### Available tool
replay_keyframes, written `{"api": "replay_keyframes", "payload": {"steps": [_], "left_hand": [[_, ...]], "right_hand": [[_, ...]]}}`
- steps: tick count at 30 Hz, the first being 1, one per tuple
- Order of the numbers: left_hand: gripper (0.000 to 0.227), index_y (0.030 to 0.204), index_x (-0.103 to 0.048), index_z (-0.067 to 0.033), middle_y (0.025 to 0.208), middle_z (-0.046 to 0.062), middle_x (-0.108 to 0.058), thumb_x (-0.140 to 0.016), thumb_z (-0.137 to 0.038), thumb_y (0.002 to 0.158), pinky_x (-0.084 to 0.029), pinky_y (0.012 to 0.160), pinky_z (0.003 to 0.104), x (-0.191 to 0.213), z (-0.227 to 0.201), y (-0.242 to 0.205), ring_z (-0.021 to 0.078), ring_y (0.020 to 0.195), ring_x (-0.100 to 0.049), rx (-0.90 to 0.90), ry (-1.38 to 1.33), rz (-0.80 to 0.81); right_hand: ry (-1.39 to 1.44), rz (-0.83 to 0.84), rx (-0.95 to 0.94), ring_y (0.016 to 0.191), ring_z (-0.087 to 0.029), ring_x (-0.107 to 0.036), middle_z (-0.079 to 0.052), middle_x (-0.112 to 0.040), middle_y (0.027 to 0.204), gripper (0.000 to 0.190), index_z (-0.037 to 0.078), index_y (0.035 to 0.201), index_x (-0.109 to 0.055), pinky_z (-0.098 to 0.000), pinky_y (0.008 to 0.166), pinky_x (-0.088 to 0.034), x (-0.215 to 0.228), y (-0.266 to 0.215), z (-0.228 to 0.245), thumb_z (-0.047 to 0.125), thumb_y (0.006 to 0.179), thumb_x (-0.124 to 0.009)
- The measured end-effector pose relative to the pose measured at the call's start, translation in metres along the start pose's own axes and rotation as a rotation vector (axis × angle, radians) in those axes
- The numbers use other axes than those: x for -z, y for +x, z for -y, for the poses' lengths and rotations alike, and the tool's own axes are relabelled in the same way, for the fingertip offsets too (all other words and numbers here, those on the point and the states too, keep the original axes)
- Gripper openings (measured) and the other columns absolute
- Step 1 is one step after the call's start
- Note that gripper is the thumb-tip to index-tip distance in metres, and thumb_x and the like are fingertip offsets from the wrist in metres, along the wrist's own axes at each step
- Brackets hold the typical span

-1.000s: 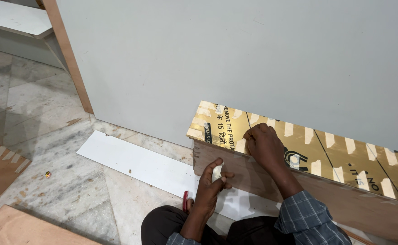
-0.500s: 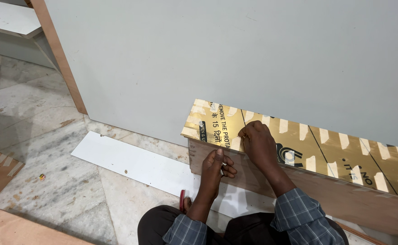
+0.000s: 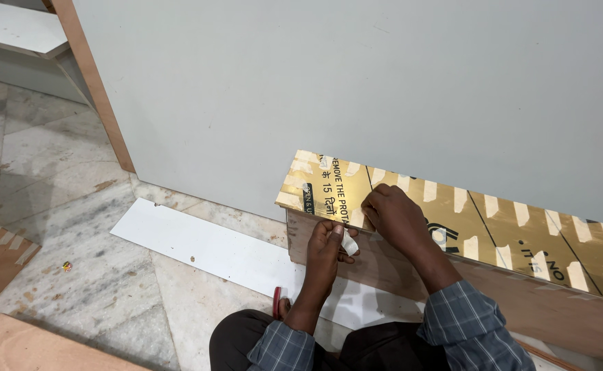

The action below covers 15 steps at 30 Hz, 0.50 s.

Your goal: The person sits on the floor and peels protective film off a long wooden board. They remove the film in sections, folding it as they go, and continue along the length of the board.

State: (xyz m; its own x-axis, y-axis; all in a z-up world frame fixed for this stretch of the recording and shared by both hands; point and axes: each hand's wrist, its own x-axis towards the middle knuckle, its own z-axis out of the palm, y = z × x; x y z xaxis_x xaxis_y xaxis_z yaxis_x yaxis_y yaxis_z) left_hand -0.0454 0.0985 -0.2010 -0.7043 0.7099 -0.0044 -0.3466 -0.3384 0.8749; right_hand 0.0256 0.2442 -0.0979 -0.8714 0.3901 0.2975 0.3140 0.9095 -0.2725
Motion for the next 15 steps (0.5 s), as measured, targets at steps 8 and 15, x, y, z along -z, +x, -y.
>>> {"api": "replay_keyframes", "payload": {"steps": [8, 15], "left_hand": [[0.022, 0.111, -0.053, -0.0073, 0.098, 0.005, -0.074, -0.055, -0.027, 0.104, -0.054, 0.058, 0.024, 0.003, -0.004, 0.007, 0.0105, 0.073, -0.069, 0.027, 0.075, 0.005], [0.027, 0.116, -0.051, -0.0079, 0.104, 0.007, -0.072, -0.065, -0.022, 0.097, -0.056, 0.061, 0.025, 0.005, -0.004, 0.005, 0.0112, 0.081, -0.069, 0.024, 0.047, 0.03]], "right_hand": [[-0.319, 0.06, 0.097, 0.087, -0.027, -0.066, -0.011, -0.066, 0.091, 0.022, 0.003, 0.089, -0.066, -0.0409, 0.068, -0.057, -0.021, 0.018, -0.007, 0.024, 0.087, -0.07], [0.692, 0.216, -0.382, 0.075, -0.021, -0.063, -0.014, -0.072, 0.093, 0.028, 0.004, 0.109, -0.073, -0.0381, 0.067, -0.05, -0.014, 0.008, -0.037, 0.028, 0.095, -0.066]]}}
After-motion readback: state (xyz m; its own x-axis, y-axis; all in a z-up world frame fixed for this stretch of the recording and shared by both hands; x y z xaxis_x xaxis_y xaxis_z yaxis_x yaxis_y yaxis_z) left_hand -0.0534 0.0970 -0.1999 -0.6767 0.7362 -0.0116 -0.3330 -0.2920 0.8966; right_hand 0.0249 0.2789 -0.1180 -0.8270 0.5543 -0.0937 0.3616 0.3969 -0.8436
